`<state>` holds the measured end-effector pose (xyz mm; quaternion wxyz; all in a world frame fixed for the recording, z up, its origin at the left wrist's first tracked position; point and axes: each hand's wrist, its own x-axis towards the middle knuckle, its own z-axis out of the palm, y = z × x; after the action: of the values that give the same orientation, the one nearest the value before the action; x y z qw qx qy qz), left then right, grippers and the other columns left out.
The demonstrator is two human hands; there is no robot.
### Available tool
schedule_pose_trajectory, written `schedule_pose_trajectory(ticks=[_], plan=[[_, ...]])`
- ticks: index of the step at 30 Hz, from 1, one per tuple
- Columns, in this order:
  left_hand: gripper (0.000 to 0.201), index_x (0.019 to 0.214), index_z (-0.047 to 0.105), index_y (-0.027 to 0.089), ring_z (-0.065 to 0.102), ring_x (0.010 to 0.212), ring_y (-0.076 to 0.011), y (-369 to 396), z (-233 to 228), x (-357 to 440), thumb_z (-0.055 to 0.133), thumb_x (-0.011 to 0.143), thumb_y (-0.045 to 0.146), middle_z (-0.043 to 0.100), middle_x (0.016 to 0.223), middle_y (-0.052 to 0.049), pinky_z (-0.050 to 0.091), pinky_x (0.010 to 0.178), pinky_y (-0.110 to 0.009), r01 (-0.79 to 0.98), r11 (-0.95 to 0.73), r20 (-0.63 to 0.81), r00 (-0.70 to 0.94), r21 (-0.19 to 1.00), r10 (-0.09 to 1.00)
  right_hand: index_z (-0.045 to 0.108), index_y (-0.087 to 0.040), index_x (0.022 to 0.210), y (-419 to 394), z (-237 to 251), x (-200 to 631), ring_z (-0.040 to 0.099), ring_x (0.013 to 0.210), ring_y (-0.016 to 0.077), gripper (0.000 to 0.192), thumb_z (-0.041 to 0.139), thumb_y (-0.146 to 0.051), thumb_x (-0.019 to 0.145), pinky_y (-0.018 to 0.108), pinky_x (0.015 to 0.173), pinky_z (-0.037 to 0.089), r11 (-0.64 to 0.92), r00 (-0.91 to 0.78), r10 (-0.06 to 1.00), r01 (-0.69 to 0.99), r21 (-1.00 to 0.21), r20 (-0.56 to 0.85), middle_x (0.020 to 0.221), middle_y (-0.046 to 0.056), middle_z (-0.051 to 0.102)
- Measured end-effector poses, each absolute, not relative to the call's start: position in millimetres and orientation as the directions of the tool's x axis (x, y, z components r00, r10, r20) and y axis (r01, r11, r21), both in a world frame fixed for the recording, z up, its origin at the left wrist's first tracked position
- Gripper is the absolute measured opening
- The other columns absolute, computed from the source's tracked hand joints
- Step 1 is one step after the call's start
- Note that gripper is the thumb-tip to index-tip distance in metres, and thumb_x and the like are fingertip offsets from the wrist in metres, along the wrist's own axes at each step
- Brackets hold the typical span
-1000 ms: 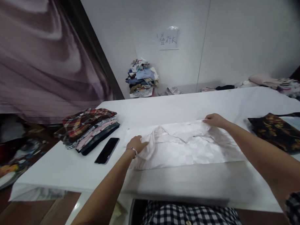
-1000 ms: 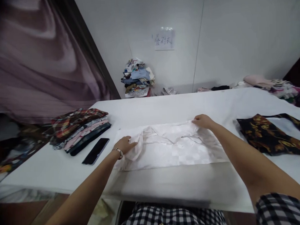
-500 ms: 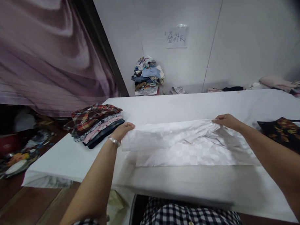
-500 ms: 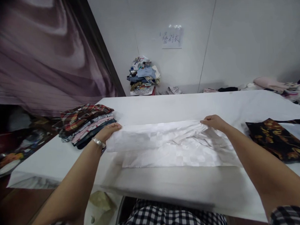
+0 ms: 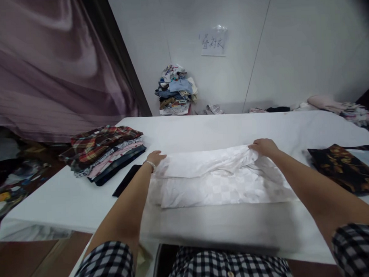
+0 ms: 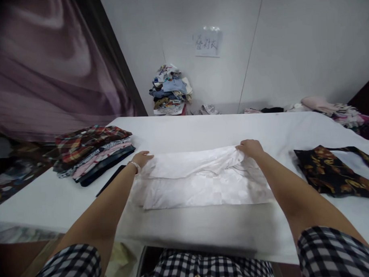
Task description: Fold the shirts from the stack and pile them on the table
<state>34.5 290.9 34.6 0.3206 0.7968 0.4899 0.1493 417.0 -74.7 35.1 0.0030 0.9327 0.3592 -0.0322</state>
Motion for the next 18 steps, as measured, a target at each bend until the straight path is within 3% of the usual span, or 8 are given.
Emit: schedule_pose_trajectory(ticks=[3, 5, 7, 10, 12, 15, 18], plan=[[0.045, 0.114, 0.061, 0.017, 0.063, 0.098, -0.0233, 290, 26, 34, 0.065, 0.07, 0.02, 0.067, 0.11, -0.01, 0.049, 0.079, -0.028, 0.729, -0.35, -0.034, 0.454, 0.588, 0.89, 0.071, -0.019, 0.093, -71, 34, 416, 0.062, 0.091, 0.025, 0.04, 0.047, -0.05, 0.086, 0.035, 0.082, 0.036, -0.731, 0.733, 0.679, 0.68, 0.061, -0.042, 0.093, 0.01, 0.071], [0.048, 0.116, 0.06, 0.015, 0.061, 0.103, -0.0261, 288, 23, 34, 0.063, 0.068, 0.015, 0.066, 0.113, -0.012, 0.048, 0.087, -0.033, 0.759, -0.38, -0.013, 0.455, 0.528, 0.89, 0.069, -0.019, 0.104, -70, 34, 413, 0.06, 0.097, 0.0257, 0.039, 0.05, -0.048, 0.085, 0.038, 0.09, 0.033, -0.74, 0.74, 0.673, 0.673, 0.025, 0.0, 0.097, 0.01, 0.071], [0.048, 0.117, 0.059, 0.014, 0.059, 0.106, -0.0279, 286, 23, 33, 0.061, 0.069, 0.016, 0.062, 0.118, -0.015, 0.044, 0.094, -0.037, 0.768, -0.429, 0.023, 0.476, 0.476, 0.879, 0.066, -0.018, 0.113, -73, 35, 408, 0.057, 0.106, 0.0268, 0.04, 0.051, -0.043, 0.086, 0.04, 0.094, 0.031, -0.736, 0.737, 0.666, 0.674, -0.06, 0.11, 0.108, 0.012, 0.069], [0.04, 0.117, 0.059, 0.012, 0.059, 0.103, -0.0255, 272, 29, 31, 0.054, 0.079, 0.024, 0.057, 0.124, -0.016, 0.042, 0.096, -0.036, 0.734, -0.56, 0.202, 0.525, 0.385, 0.827, 0.067, -0.017, 0.109, -89, 39, 392, 0.052, 0.112, 0.0265, 0.034, 0.048, -0.036, 0.088, 0.038, 0.096, 0.033, -0.658, 0.692, 0.667, 0.721, -0.218, 0.275, 0.116, 0.011, 0.066], [0.034, 0.113, 0.06, 0.014, 0.06, 0.096, -0.0222, 250, 35, 34, 0.048, 0.085, 0.028, 0.06, 0.117, -0.013, 0.044, 0.093, -0.034, 0.671, -0.646, 0.274, 0.585, 0.364, 0.763, 0.069, -0.018, 0.1, -104, 41, 373, 0.057, 0.104, 0.0241, 0.03, 0.047, -0.033, 0.087, 0.033, 0.09, 0.038, -0.595, 0.691, 0.675, 0.717, -0.364, 0.258, 0.108, 0.009, 0.068], [0.027, 0.106, 0.063, 0.019, 0.06, 0.087, -0.0182, 193, 38, 51, 0.046, 0.088, 0.03, 0.065, 0.102, -0.007, 0.047, 0.084, -0.029, 0.471, -0.789, 0.213, 0.789, 0.393, 0.577, 0.07, -0.021, 0.091, -127, 39, 337, 0.062, 0.085, 0.0194, 0.027, 0.048, -0.036, 0.086, 0.027, 0.075, 0.042, -0.537, 0.692, 0.718, 0.62, -0.572, 0.076, 0.094, 0.004, 0.071], [0.023, 0.103, 0.065, 0.022, 0.058, 0.097, -0.019, 126, 36, 82, 0.051, 0.088, 0.031, 0.064, 0.104, -0.006, 0.044, 0.089, -0.03, 0.152, -0.918, 0.199, 0.951, 0.367, 0.237, 0.07, -0.021, 0.085, -140, 35, 306, 0.06, 0.074, 0.0176, 0.025, 0.053, -0.04, 0.083, 0.024, 0.064, 0.039, -0.559, 0.658, 0.753, 0.613, -0.558, -0.032, 0.084, 0.003, 0.07]])
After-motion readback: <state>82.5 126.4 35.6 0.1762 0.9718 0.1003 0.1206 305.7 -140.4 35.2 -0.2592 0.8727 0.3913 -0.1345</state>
